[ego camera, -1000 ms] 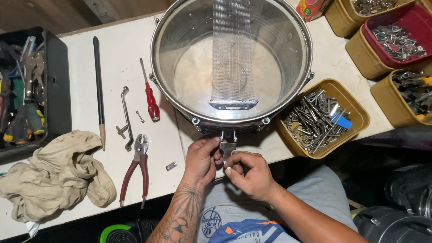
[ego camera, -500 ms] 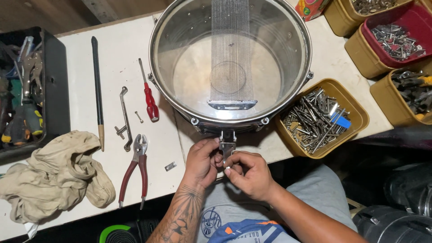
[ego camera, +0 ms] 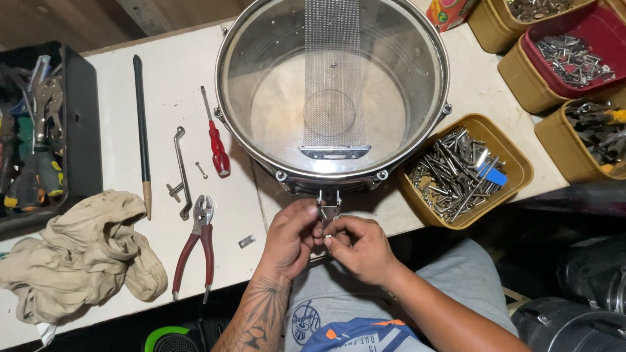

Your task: Repairing a snare drum by attaching a metal throw-off bracket using small screws

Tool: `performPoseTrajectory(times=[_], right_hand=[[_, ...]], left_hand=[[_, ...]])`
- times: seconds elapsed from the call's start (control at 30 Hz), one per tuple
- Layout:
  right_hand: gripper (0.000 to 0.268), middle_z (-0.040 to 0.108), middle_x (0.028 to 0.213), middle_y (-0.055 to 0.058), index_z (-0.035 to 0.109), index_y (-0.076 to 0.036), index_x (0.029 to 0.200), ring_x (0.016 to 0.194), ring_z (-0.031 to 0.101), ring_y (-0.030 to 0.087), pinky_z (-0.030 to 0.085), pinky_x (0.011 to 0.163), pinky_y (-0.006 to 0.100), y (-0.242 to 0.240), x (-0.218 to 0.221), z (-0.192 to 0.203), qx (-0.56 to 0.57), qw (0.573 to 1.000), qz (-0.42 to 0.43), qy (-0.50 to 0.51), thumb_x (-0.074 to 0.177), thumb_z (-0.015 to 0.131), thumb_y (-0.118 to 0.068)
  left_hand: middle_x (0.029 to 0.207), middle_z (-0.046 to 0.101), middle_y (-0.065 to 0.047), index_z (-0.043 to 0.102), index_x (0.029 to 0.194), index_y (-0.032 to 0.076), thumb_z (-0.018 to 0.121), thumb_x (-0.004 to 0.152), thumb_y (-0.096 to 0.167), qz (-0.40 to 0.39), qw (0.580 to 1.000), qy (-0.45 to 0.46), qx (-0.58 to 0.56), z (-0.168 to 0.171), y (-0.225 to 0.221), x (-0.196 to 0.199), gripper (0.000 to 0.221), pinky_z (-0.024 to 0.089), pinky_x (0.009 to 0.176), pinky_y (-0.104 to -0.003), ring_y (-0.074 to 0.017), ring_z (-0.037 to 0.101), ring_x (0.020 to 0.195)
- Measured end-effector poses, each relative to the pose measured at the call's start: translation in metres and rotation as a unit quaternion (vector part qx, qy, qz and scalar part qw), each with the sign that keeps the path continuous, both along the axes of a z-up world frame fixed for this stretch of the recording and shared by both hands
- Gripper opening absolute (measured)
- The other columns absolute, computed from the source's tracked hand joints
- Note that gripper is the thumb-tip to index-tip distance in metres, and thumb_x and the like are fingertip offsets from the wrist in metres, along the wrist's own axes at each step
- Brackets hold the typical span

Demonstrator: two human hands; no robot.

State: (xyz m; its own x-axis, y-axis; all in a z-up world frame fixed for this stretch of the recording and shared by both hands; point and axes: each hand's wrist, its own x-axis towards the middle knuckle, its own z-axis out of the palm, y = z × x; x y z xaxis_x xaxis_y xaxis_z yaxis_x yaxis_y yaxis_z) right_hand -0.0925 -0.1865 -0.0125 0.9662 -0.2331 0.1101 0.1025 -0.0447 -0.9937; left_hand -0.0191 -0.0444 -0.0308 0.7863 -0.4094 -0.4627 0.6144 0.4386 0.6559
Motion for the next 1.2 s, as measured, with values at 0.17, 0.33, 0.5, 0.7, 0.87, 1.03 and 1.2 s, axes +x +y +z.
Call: performPoseTrajectory(times=[0.17, 0.33, 0.5, 0.7, 0.87, 1.03, 1.2], right_hand=[[0.005, 0.045, 0.048, 0.002, 0.076, -0.001, 0.080, 0.051, 0.046, 0.011, 0.045, 0.049, 0.030, 0.001, 0.003, 0.002, -0.018, 1.000, -0.006, 0.023, 0.077, 0.079, -0.004], [0.007, 0.047, 0.047, 0.006, 0.074, -0.002, 0.079, 0.048, 0.048, 0.016, 0.046, 0.048, 0.034, -0.001, 0.010, 0.000, -0.062, 0.998, -0.012, 0.012, 0.077, 0.079, -0.007], [0.009, 0.051, 0.049, 0.009, 0.073, -0.004, 0.079, 0.048, 0.053, 0.020, 0.049, 0.050, 0.035, -0.002, 0.015, 0.001, -0.110, 0.994, -0.023, -0.008, 0.079, 0.080, -0.010], [0.013, 0.052, 0.050, 0.011, 0.071, -0.005, 0.078, 0.046, 0.055, 0.026, 0.049, 0.047, 0.035, -0.009, 0.020, -0.007, -0.154, 0.987, -0.024, -0.041, 0.082, 0.080, -0.014], [0.012, 0.052, 0.050, 0.010, 0.072, -0.006, 0.078, 0.046, 0.057, 0.027, 0.049, 0.046, 0.035, -0.011, 0.022, -0.025, -0.170, 0.983, -0.029, -0.057, 0.082, 0.079, -0.014], [0.015, 0.051, 0.050, 0.009, 0.070, -0.007, 0.076, 0.045, 0.057, 0.028, 0.049, 0.045, 0.036, -0.013, 0.023, -0.025, -0.179, 0.980, -0.035, -0.077, 0.083, 0.079, -0.016], [0.032, 0.046, 0.060, 0.004, 0.051, -0.007, 0.067, 0.051, 0.043, 0.018, 0.033, 0.048, 0.038, -0.015, 0.022, -0.013, -0.265, 0.963, -0.005, -0.054, 0.090, 0.071, -0.015]], left_hand=[[0.072, 0.061, -0.012, 0.068, 0.105, -0.005, 0.076, 0.083, 0.009, -0.031, 0.999, -0.038, 0.010, 0.001, 0.001, 0.004, 0.027, 0.052, 0.050, -0.028, -0.0171, 0.057, 0.057], [0.071, 0.063, -0.012, 0.067, 0.106, -0.006, 0.077, 0.083, 0.009, -0.038, 0.997, -0.062, 0.036, -0.007, -0.002, 0.008, 0.029, 0.054, 0.048, -0.025, -0.0173, 0.063, 0.057], [0.067, 0.063, -0.016, 0.065, 0.102, -0.010, 0.075, 0.081, 0.006, -0.043, 0.988, -0.082, 0.124, -0.005, -0.003, 0.012, 0.028, 0.054, 0.046, -0.028, -0.0207, 0.065, 0.056], [0.060, 0.066, -0.011, 0.081, 0.087, 0.009, 0.081, 0.079, 0.034, -0.130, 0.881, -0.179, 0.419, 0.019, 0.007, 0.015, 0.026, 0.051, 0.057, -0.035, -0.0198, 0.063, 0.060], [0.061, 0.069, -0.010, 0.082, 0.083, 0.012, 0.078, 0.083, 0.032, -0.131, 0.866, -0.194, 0.442, 0.024, 0.007, 0.008, 0.021, 0.053, 0.062, -0.033, -0.0177, 0.063, 0.063], [0.057, 0.064, -0.006, 0.082, 0.083, 0.012, 0.078, 0.083, 0.032, -0.141, 0.860, -0.202, 0.446, 0.029, 0.008, 0.007, 0.020, 0.052, 0.059, -0.032, -0.0154, 0.060, 0.062], [0.062, 0.062, 0.005, 0.071, 0.075, 0.015, 0.070, 0.086, 0.032, -0.167, 0.819, -0.227, 0.500, 0.053, 0.002, 0.005, 0.020, 0.046, 0.062, -0.028, -0.0085, 0.053, 0.061]])
